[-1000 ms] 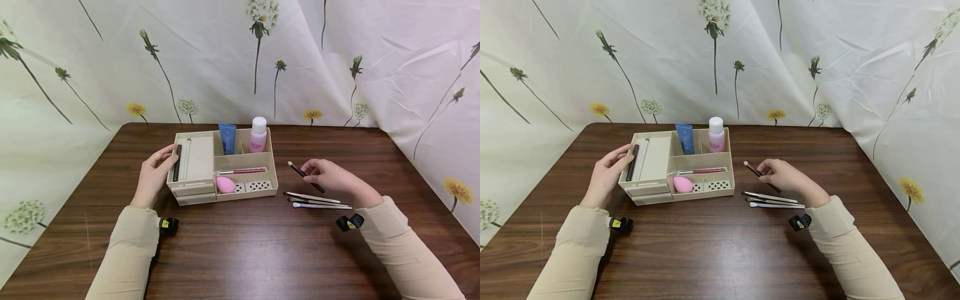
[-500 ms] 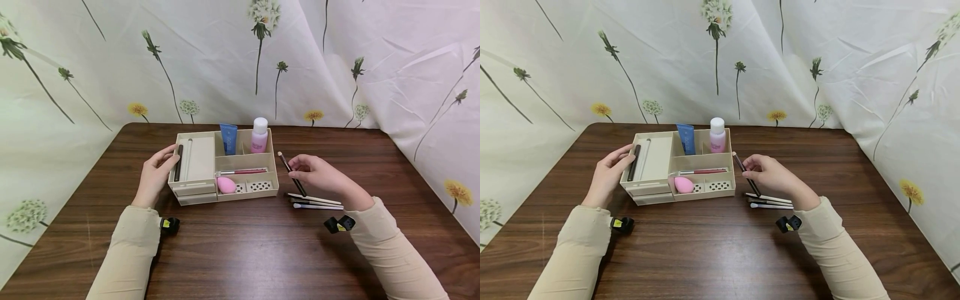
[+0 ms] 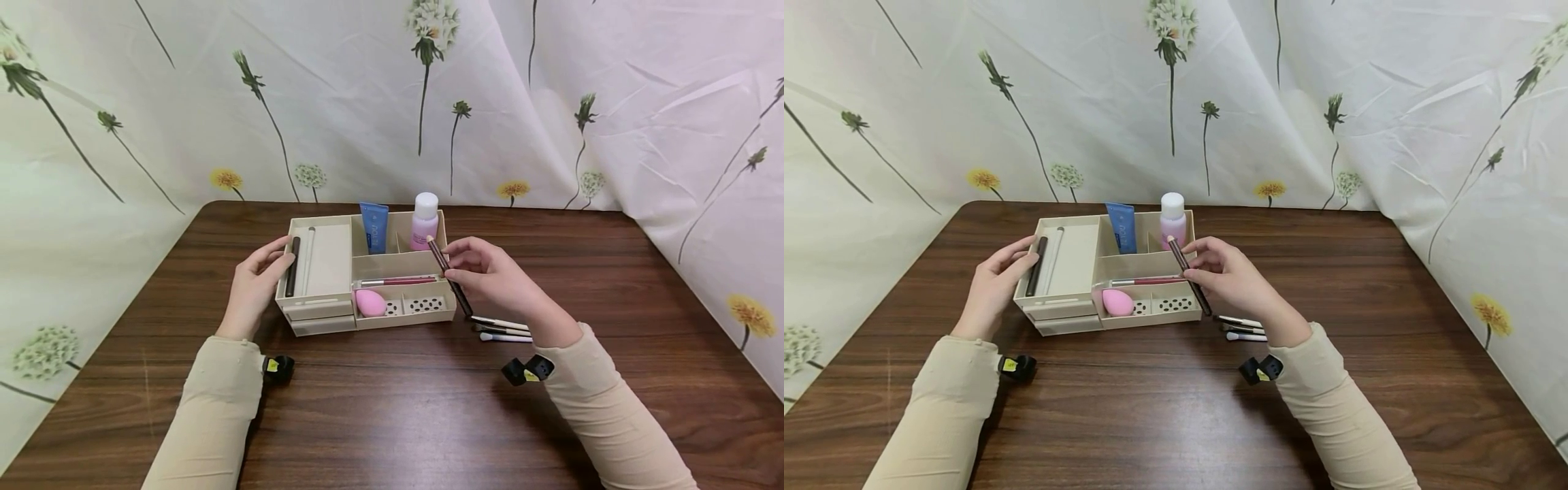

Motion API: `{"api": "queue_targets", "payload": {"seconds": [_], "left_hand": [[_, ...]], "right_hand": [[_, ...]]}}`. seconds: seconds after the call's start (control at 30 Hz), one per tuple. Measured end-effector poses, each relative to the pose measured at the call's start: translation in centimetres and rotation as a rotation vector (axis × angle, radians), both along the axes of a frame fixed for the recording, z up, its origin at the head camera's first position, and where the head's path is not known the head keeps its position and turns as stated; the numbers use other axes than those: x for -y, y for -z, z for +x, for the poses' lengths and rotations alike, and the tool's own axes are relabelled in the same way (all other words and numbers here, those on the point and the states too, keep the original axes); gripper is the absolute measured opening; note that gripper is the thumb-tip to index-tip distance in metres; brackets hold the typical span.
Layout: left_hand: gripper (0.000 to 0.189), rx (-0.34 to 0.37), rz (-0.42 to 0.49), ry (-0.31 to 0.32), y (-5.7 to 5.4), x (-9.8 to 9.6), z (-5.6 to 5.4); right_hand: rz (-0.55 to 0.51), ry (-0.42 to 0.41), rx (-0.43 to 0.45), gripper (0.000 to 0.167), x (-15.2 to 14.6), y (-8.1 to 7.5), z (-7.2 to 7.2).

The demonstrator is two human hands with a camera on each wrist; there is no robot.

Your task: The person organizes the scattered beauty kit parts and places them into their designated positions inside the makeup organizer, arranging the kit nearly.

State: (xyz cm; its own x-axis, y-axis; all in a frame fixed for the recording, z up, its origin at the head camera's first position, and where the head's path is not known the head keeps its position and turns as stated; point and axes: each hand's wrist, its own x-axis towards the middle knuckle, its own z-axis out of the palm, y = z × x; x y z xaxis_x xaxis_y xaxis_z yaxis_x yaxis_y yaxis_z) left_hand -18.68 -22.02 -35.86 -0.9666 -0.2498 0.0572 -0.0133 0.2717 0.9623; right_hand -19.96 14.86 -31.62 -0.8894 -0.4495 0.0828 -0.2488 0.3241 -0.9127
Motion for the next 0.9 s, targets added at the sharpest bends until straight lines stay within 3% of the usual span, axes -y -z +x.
{"api": "queue_targets", "payload": {"seconds": [0.47,0.9], "left_hand": [[0.047,-0.019,0.006,-0.005,0.1,-0.1,-0.1],[0.047,-0.026,0.009,-0.002,0.2,0.0,-0.1]], "right_hand": [[-0.163,-0.007,0.05,0.033,3.6,-0.5,0.2],[-0.238,0.007,0.106,0.035,6.8,-0.8,-0.3]]}}
